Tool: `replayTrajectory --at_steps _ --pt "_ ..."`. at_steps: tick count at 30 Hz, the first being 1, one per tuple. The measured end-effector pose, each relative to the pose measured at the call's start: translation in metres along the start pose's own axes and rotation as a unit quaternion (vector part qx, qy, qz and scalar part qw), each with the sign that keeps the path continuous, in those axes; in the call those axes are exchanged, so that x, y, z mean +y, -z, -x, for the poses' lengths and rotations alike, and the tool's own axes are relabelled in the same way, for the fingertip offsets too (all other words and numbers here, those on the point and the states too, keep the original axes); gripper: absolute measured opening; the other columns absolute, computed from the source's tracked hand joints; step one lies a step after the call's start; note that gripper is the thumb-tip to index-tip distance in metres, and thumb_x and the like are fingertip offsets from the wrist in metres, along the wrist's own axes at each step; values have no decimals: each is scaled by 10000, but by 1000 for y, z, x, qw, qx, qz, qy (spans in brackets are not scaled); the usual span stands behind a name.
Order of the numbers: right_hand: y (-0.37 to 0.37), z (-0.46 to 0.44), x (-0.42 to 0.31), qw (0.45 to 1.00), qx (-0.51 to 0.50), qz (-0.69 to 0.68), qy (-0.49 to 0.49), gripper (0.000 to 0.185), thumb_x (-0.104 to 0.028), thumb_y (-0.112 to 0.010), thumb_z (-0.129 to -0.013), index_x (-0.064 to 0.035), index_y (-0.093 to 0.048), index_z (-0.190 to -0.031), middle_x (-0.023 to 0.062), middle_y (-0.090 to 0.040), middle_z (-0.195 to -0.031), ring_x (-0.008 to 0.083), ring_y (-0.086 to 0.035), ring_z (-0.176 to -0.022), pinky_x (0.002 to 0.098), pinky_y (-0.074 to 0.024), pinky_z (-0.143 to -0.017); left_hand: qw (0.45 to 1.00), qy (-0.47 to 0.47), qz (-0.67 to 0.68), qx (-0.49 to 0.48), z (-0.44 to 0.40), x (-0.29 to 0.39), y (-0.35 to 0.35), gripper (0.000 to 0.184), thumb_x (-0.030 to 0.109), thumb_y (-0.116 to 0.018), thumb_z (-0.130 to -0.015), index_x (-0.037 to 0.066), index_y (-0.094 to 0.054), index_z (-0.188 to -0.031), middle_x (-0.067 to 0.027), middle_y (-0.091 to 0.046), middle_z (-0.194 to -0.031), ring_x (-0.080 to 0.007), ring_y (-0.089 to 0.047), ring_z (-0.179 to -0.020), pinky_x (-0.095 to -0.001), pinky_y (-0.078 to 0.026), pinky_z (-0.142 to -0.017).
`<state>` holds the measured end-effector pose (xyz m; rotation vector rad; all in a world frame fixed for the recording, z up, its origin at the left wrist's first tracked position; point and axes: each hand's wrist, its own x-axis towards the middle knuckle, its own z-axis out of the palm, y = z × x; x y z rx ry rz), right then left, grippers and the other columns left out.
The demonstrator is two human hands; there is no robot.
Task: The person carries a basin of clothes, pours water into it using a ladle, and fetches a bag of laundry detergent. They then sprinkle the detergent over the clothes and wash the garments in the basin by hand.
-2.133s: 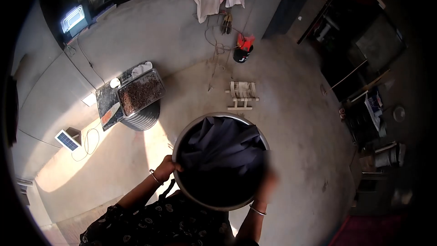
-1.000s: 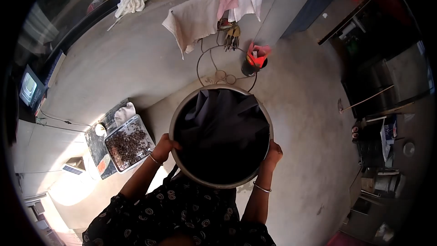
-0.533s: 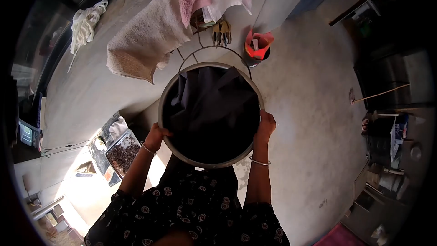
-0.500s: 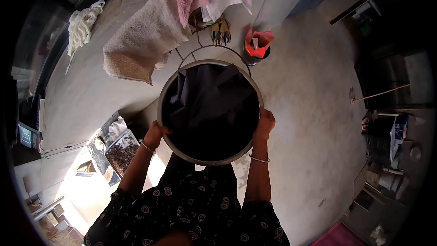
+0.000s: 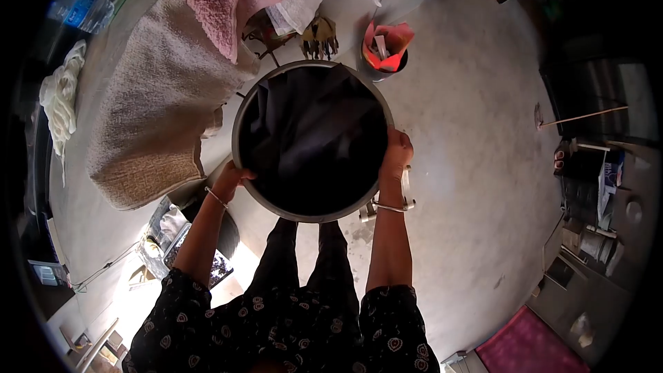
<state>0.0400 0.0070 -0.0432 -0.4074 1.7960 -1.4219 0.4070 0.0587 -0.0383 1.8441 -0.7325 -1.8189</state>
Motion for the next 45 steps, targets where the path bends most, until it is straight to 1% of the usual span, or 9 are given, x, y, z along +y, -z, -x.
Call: replayTrajectory --at_steps 5,10,21,23,24,30,32,38,45 --pt "-3 -28 25 995 12 103 9 203 -182 -624 -785 18 -599 -761 -5 -535 -683 99 -440 -669 247 -378 -639 1000 11 5 7 -26 -15 -11 390 91 -663 -594 -15 -593 -963 -67 -601 -776 -170 -549 -674 -296 -432 -615" --pt "6 -43 62 958 18 209 195 235 -215 -625 -792 16 -600 -759 2 -539 -653 102 -441 -640 256 -386 -609 1000 11 7 -4 -39 -26 -19 383 103 -652 -599 -16 -591 -957 -67 -600 -775 -176 -548 -677 -299 -429 -617" --pt "24 -42 60 793 11 552 258 254 -266 -572 -826 -30 -611 -909 142 -634 -854 318 -598 -801 386 -476 -713 998 37 45 27 -38 -34 -17 429 76 -654 -651 -42 -542 -1047 -118 -597 -873 -210 -573 -724 -324 -466 -656" --pt "23 -38 56 719 22 609 335 271 -270 -548 -844 -23 -601 -941 148 -626 -943 316 -590 -869 395 -473 -740 937 -186 -136 263 -34 -32 -22 463 115 -654 -696 -50 -511 -1104 -161 -586 -979 -260 -581 -826 -352 -467 -729" --pt "19 -36 49 755 0 553 354 280 -271 -541 -850 -18 -596 -956 154 -615 -976 320 -581 -897 397 -469 -756 855 -290 -222 368 -32 -28 -26 482 135 -654 -718 -54 -496 -1133 -182 -581 -1032 -285 -585 -877 -365 -467 -766" --pt "-65 -23 9 877 -166 371 256 379 -326 -553 -834 4 -573 -1021 193 -587 -1034 358 -559 -947 405 -449 -816 892 -355 -229 158 -52 65 -67 476 264 -551 -839 -46 -466 -1190 -235 -527 -1140 -391 -536 -964 -403 -423 -860" --pt "-89 -26 20 898 -182 333 221 408 -348 -564 -815 0 -573 -1028 204 -590 -1017 372 -552 -957 413 -442 -830 847 -407 -260 222 -110 50 -79 479 353 -484 -880 -61 -519 -1118 -237 -566 -1047 -383 -548 -937 -398 -428 -829" --pt "-109 -16 46 903 -291 293 119 321 -296 -549 -768 -15 -605 -914 205 -602 -934 377 -555 -887 449 -426 -794 964 -164 -188 87 -166 50 -85 482 396 -431 -910 -34 -583 -754 -232 -574 -681 -391 -566 -757 -410 -425 -687" --pt "-58 61 21 920 -212 305 126 326 -192 -563 -731 -41 -557 -1019 176 -550 -1055 324 -488 -1017 439 -341 -895 894 -360 -231 135 -57 24 -110 230 188 -570 -794 -23 -561 -703 -206 -514 -714 -347 -506 -686 -400 -413 -619"
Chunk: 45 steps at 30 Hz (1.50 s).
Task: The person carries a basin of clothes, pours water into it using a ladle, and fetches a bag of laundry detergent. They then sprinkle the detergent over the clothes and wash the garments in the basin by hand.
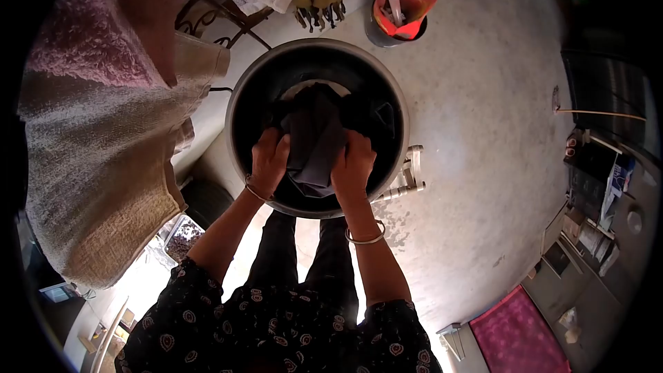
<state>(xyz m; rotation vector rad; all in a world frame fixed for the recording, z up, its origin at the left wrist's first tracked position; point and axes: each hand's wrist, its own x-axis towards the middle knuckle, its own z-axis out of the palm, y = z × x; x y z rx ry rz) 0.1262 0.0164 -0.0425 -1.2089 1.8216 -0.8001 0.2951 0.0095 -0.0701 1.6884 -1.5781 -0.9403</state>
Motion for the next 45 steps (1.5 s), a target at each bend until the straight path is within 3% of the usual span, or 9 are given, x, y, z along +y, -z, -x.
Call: replayTrajectory --at_steps 8,18,23,27,29,32,37,40,45 --pt "-31 -26 22 904 2 400 151 703 -217 -615 -727 -91 -315 -1349 172 -195 -1428 388 -260 -1262 496 -262 -976 959 -96 -265 -23 9 1 -32 278 91 -547 -698 -89 -535 -909 -240 -303 -1354 -432 -311 -1192 -537 -321 -890" --pt "-72 -71 73 896 44 416 146 661 -284 -607 -754 -53 -333 -1310 218 -296 -1340 462 -326 -1183 552 -376 -887 919 -93 -383 10 -59 -48 -64 312 185 -617 -678 52 -506 -937 -244 -426 -1130 -406 -445 -960 -508 -419 -762" --pt "-86 -85 86 915 83 374 127 515 -251 -597 -764 -30 -416 -1191 228 -398 -1220 458 -479 -1022 503 -460 -789 938 23 -344 -47 -84 -49 -73 302 217 -607 -688 52 -505 -920 -230 -505 -1000 -401 -523 -814 -485 -465 -666" --pt "-77 -108 78 960 23 280 -12 458 -211 -607 -749 -4 -446 -1124 197 -524 -1064 417 -571 -865 462 -489 -704 984 113 -132 36 -105 -41 -75 283 248 -590 -733 58 -520 -931 -207 -590 -827 -384 -566 -866 -434 -472 -710" --pt "-63 -112 79 981 45 178 59 410 -186 -609 -739 9 -473 -1073 180 -580 -971 406 -592 -809 455 -487 -701 987 146 46 55 -115 -42 -70 294 302 -605 -780 32 -530 -868 -119 -601 -767 -274 -577 -765 -356 -451 -700" --pt "-37 -104 64 992 22 -117 -52 353 -221 -579 -791 22 -522 -1041 134 -606 -899 250 -571 -849 319 -445 -776 921 241 306 21 -115 -16 -48 337 312 -581 -852 11 -531 -711 11 -459 -675 -109 -380 -609 -259 -361 -580" --pt "1 -49 11 926 -17 -368 -76 429 -370 -530 -881 29 -523 -1038 88 -589 -893 127 -493 -849 238 -385 -778 971 110 208 -32 -59 25 -3 277 258 -526 -881 20 -549 -740 -16 -414 -692 -124 -387 -636 -259 -342 -580" --pt "6 -10 9 998 -9 -32 53 411 -316 -593 -811 0 -511 -1060 112 -551 -1006 220 -498 -930 341 -379 -805 999 -46 -11 -25 -17 47 6 282 271 -501 -867 19 -499 -738 -100 -500 -880 -214 -459 -767 -311 -374 -709" --pt "-18 16 34 946 -9 279 164 470 -218 -621 -723 -33 -489 -1135 150 -438 -1229 341 -416 -1097 464 -356 -850 960 -140 -229 -79 22 16 -23 259 276 -533 -787 22 -510 -832 -211 -446 -1172 -405 -405 -1063 -499 -330 -892"
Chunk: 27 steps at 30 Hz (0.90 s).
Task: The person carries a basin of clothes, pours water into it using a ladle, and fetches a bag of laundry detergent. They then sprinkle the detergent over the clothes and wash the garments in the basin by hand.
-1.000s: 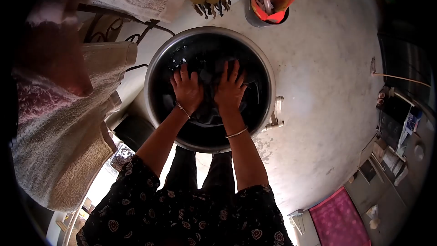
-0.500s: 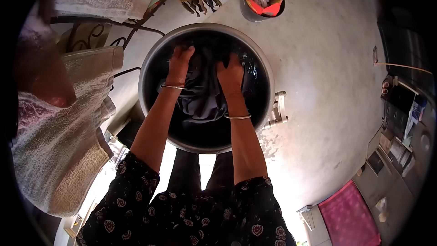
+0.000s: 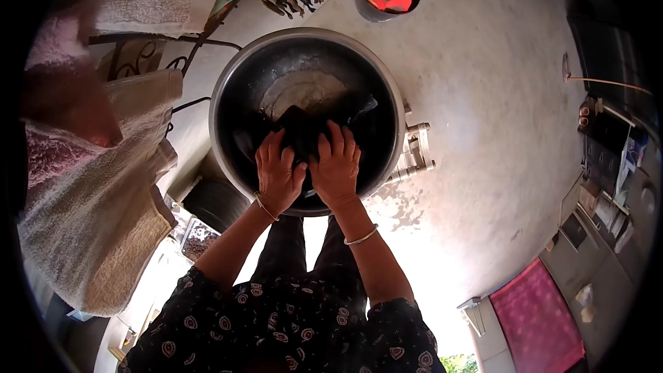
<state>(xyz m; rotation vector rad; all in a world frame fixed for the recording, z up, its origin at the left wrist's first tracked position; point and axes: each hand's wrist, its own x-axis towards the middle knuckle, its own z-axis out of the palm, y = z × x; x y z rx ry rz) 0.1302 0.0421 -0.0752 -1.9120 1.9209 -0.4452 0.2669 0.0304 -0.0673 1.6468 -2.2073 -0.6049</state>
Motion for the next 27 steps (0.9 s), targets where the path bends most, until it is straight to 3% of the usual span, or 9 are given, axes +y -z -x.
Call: replayTrajectory --at_steps 1,8,13,14,17,19,21,24,27 --pt "-7 -3 2 999 -6 34 2 477 -215 -615 -723 -35 -487 -1146 148 -416 -1257 345 -401 -1115 467 -353 -856 1000 -3 -26 -2 1 -2 -9 264 253 -550 -779 32 -489 -908 -207 -456 -1147 -386 -422 -1059 -495 -313 -890" --pt "-51 -43 23 991 -34 127 -25 491 -247 -585 -746 -44 -481 -1180 125 -412 -1268 335 -379 -1144 487 -370 -850 994 34 -98 -24 -40 -25 -59 248 215 -587 -759 47 -455 -885 -190 -499 -1038 -342 -483 -974 -466 -366 -785" --pt "-72 -74 29 987 -8 144 -66 338 -252 -594 -747 -66 -530 -1022 117 -527 -1066 324 -530 -939 466 -449 -728 968 162 -88 -168 -92 -40 -63 225 259 -561 -794 46 -497 -830 -156 -585 -717 -324 -591 -709 -454 -448 -621" --pt "-77 -81 31 985 0 157 -77 308 -254 -599 -745 -72 -536 -986 115 -555 -1011 321 -568 -874 461 -464 -700 970 170 -93 -145 -102 -43 -66 230 282 -538 -808 52 -525 -808 -164 -595 -727 -333 -598 -705 -455 -457 -626" --pt "-75 -103 34 987 -11 33 -155 290 -246 -624 -743 -57 -527 -940 143 -605 -901 340 -611 -746 454 -485 -669 983 155 -62 -79 -122 -56 -71 302 331 -481 -843 61 -585 -757 -180 -614 -740 -361 -608 -704 -460 -474 -641" --pt "-61 -111 36 980 -17 -46 -193 304 -242 -635 -746 -33 -527 -938 161 -618 -873 361 -613 -755 454 -484 -688 996 82 17 -42 -132 -75 -67 334 338 -460 -860 56 -593 -740 -178 -612 -726 -380 -599 -719 -467 -472 -649" --pt "-43 -118 34 957 -34 -131 -255 338 -246 -648 -764 7 -537 -958 216 -617 -893 382 -605 -836 426 -480 -720 995 91 35 -1 -140 -78 -59 346 357 -460 -864 55 -598 -766 -187 -603 -714 -392 -587 -725 -478 -465 -646" --pt "-24 -111 38 914 87 -339 -204 366 -255 -658 -774 22 -547 -987 230 -612 -897 349 -608 -854 383 -475 -734 981 110 156 22 -149 -48 -10 351 356 -494 -859 32 -579 -753 -204 -585 -725 -397 -569 -703 -463 -446 -601" --pt "10 -103 29 837 72 -494 -222 367 -208 -656 -788 37 -537 -1033 138 -613 -907 218 -576 -870 300 -441 -791 969 92 230 20 -149 -2 47 290 278 -528 -860 18 -548 -733 -195 -533 -666 -341 -494 -626 -395 -416 -556"
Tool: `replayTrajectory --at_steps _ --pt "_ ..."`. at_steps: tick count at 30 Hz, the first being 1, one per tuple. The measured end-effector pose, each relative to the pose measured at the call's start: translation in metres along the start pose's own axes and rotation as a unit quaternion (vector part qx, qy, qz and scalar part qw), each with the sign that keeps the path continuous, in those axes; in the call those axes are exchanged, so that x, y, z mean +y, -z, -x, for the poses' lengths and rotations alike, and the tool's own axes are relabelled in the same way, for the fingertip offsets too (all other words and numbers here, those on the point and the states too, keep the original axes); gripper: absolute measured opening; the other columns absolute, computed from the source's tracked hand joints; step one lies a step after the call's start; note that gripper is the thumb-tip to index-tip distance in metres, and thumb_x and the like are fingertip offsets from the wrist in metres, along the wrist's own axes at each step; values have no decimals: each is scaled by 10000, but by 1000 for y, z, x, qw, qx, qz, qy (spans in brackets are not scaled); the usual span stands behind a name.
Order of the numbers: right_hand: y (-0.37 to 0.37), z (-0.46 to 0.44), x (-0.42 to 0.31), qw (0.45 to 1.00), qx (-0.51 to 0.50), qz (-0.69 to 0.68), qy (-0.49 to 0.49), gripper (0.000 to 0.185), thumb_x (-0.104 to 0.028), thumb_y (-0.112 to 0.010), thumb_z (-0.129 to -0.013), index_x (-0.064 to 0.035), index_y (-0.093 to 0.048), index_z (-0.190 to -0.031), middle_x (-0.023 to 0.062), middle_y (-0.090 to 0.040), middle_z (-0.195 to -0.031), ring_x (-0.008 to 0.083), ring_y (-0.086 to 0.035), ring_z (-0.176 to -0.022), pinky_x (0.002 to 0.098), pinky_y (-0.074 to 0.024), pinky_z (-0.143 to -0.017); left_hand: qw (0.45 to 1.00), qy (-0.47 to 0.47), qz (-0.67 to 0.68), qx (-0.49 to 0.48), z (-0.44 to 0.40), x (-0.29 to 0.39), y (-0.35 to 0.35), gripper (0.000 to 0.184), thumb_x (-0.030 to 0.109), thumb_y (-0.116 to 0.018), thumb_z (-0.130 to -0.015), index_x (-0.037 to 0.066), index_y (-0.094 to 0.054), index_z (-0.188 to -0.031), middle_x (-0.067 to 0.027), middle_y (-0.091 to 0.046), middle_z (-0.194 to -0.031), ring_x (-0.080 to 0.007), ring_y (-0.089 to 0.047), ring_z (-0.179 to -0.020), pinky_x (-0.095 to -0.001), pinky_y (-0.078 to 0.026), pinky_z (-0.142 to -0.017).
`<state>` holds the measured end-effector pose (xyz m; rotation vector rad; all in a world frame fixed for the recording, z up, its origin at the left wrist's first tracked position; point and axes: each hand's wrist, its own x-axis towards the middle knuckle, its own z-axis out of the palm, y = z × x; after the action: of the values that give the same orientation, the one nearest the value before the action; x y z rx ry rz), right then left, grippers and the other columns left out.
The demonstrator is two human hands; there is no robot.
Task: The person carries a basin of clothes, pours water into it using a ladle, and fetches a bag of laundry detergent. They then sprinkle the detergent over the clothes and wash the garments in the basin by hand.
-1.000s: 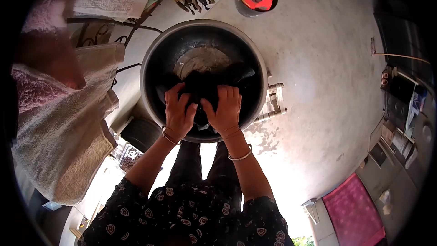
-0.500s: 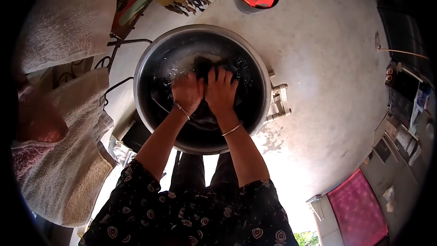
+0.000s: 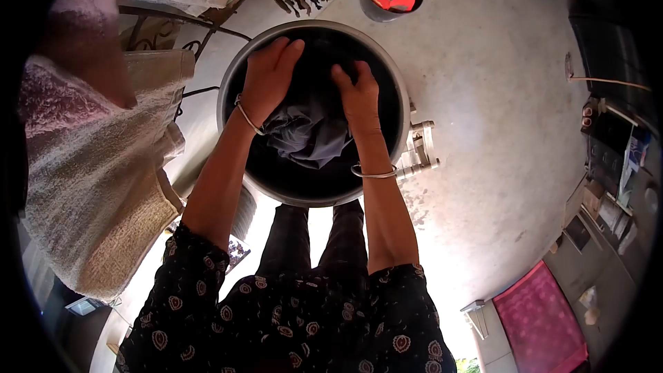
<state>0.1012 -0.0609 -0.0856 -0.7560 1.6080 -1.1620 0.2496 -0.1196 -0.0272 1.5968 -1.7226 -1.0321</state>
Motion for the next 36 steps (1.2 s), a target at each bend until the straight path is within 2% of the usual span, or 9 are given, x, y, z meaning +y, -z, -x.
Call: replayTrajectory --at_steps 4,11,15,17,21,23,27,33,36 --pt "11 18 -54 969 -57 -239 -35 294 -107 -630 -777 6 -553 -1037 44 -594 -931 127 -534 -867 241 -415 -816 994 -111 -2 6 12 66 35 217 177 -564 -853 9 -514 -724 -157 -445 -574 -245 -374 -507 -312 -371 -516" --pt "50 40 -46 976 -117 -165 -77 277 28 -518 -716 -26 -585 -979 -2 -593 -868 102 -543 -822 222 -430 -763 945 -313 -94 -24 86 49 37 194 170 -658 -707 27 -532 -740 -100 -520 -738 -275 -510 -652 -380 -395 -578" --pt "62 54 -14 976 -174 105 -80 236 4 -540 -716 -4 -594 -946 18 -602 -841 97 -541 -778 221 -437 -715 954 -225 -98 -173 137 -7 15 206 171 -664 -699 18 -562 -791 -129 -545 -853 -303 -519 -779 -395 -416 -666" --pt "58 58 -16 987 -107 66 -100 227 -83 -599 -745 13 -595 -951 75 -627 -856 121 -554 -761 240 -447 -694 969 -141 -3 -202 154 -35 15 216 179 -665 -707 17 -576 -819 -147 -548 -905 -321 -519 -837 -408 -427 -717" --pt "39 41 2 944 38 328 -24 439 -292 -670 -752 34 -560 -1023 180 -625 -946 250 -604 -865 322 -471 -768 956 -54 -277 76 125 -67 23 373 284 -679 -720 -13 -579 -923 -167 -548 -966 -356 -523 -881 -423 -451 -761" --pt "26 25 35 882 13 471 3 525 -352 -678 -737 48 -542 -1050 208 -616 -982 319 -600 -935 374 -466 -808 968 26 -247 45 109 -89 7 381 273 -673 -735 -26 -568 -946 -192 -552 -988 -367 -522 -903 -431 -451 -780" --pt "18 1 48 924 -63 367 -89 537 -396 -677 -727 50 -567 -1006 216 -608 -1015 358 -564 -1009 414 -444 -845 973 191 -62 -116 80 -119 -33 360 170 -674 -742 -48 -552 -1002 -204 -580 -1017 -339 -556 -935 -408 -447 -830" --pt "21 30 -2 989 -136 39 -48 253 -219 -674 -778 -3 -590 -877 64 -584 -821 148 -520 -756 274 -424 -668 891 238 386 -31 96 -82 -14 435 35 -694 -700 -45 -542 -1100 -85 -632 -956 -162 -579 -871 -256 -447 -799" --pt "26 54 -18 983 -168 -52 -48 290 -255 -663 -799 -4 -519 -770 -1 -431 -666 106 -364 -624 254 -322 -560 936 183 300 -2 112 -62 11 397 77 -654 -754 3 -543 -1128 -91 -618 -893 -118 -569 -815 -252 -458 -756"
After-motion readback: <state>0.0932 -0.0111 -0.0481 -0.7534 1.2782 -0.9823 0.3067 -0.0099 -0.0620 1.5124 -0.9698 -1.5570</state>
